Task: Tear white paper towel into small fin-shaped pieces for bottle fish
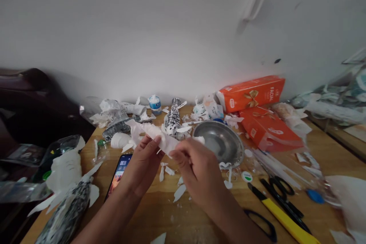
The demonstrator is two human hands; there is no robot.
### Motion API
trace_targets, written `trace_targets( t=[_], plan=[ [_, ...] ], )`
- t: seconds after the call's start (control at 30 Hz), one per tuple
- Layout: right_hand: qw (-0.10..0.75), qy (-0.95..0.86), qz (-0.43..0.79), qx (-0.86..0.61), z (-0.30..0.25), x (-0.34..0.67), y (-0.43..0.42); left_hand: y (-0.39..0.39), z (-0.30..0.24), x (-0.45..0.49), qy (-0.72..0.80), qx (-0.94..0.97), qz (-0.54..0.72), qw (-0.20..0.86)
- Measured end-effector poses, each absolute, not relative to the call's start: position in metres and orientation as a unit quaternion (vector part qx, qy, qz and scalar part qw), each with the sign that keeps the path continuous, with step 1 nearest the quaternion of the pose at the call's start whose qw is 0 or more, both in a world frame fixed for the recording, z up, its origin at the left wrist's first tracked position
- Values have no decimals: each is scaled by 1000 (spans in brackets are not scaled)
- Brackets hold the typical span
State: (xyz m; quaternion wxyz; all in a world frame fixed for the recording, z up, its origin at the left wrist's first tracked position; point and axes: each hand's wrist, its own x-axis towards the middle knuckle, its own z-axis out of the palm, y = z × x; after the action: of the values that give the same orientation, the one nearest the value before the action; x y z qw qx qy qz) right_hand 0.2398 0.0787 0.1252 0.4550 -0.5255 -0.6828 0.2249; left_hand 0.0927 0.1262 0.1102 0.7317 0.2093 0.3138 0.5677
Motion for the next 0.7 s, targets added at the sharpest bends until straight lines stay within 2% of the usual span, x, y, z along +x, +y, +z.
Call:
trace_targets(
  t=[0.07,0.1,0.13,0.17,0.23,0.33,0.47,0.57,0.63,0.7],
  plan=[
    [311,-710,352,-525,125,235,77,124,110,94,322,194,577,725],
    [265,-709,388,-526,123,231,78,123,110,95,325,190,577,725],
    [254,-703,400,-531,121,226,80,122,110,95,326,190,577,724],
    [278,-690,394,-539,117,222,82,121,110,96,324,195,577,724],
    [386,-638,380,-548,110,215,88,118,111,97,313,216,582,719],
    [519,-538,429,-508,107,212,95,114,111,101,300,236,591,711],
    [598,-466,479,-442,112,214,100,108,109,107,296,207,578,732],
    [605,-466,472,-441,114,217,99,108,107,108,292,206,577,734],
    [633,-489,374,-469,117,220,94,110,107,107,290,211,587,726],
    [680,-536,173,-470,122,224,83,112,109,104,285,211,599,718]
  ],
)
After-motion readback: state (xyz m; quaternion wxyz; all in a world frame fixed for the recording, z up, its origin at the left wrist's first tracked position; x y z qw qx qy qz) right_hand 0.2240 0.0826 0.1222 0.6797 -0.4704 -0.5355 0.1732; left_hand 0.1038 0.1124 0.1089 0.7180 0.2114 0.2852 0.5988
